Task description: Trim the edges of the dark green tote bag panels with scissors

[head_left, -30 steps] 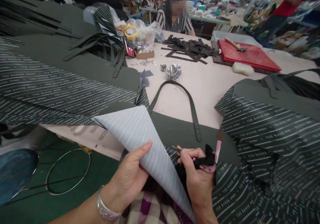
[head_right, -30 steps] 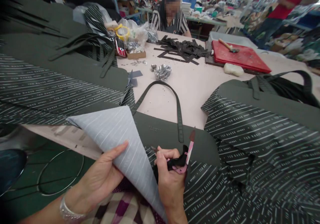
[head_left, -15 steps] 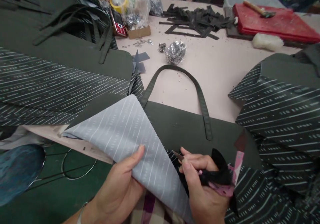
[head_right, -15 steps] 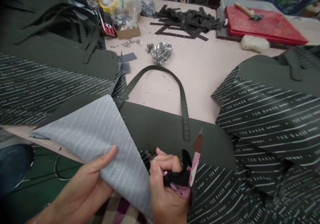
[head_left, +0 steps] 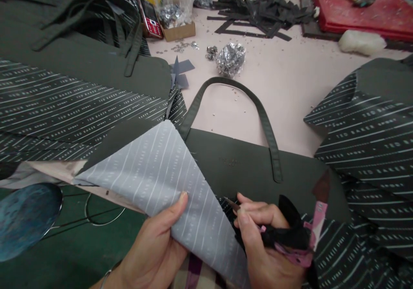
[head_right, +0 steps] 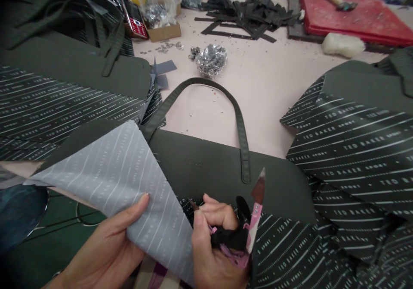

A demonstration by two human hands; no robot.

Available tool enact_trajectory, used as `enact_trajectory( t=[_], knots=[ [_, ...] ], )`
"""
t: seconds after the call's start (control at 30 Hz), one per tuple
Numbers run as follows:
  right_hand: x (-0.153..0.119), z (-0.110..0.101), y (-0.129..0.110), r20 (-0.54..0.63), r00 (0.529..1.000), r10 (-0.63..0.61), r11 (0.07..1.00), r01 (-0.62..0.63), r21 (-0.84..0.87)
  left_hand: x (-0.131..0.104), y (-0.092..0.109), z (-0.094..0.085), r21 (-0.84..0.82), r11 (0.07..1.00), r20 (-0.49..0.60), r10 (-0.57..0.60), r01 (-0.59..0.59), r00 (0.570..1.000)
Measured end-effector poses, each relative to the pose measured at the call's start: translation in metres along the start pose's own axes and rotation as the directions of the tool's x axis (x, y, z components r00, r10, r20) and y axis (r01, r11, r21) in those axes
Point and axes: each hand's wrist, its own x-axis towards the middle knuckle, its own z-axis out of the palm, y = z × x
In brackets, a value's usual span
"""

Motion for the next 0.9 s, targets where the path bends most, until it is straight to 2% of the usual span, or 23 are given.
enact_trajectory(
  t=[0.1,0.3,0.43,0.53,0.73,0.9],
  knots=[
    [0.002,-0.004,0.001,0.036,0.999,-0.028,0.999,0.029,-0.019,-0.001,0.0,0.0,0.007,1.0,-0.012,-0.001,0.001,1.0],
    [0.005,-0.011,0.003,0.201,0.978,-0.05,0.995,0.065,-0.069,0.0,-0.004,-0.005,0.014,1.0,-0.016,-0.004,0.005,1.0],
    [0.005,-0.003,0.001,0.127,0.99,-0.067,0.995,0.076,-0.062,0.001,-0.006,-0.006,0.019,1.0,0.022,-0.016,0.016,1.0],
    [0.005,-0.002,0.0,0.114,0.991,-0.071,0.997,0.074,-0.026,0.001,-0.005,-0.005,0.018,1.0,0.007,-0.013,0.013,1.0],
    [0.004,-0.015,0.006,0.054,0.992,0.117,0.972,-0.125,0.199,-0.001,-0.003,-0.002,0.032,0.999,-0.05,0.012,-0.011,0.999],
    [0.007,-0.014,0.003,0.084,0.994,0.073,0.989,-0.083,0.123,-0.002,-0.001,0.001,0.047,0.999,-0.064,0.028,-0.025,0.998]
  ],
)
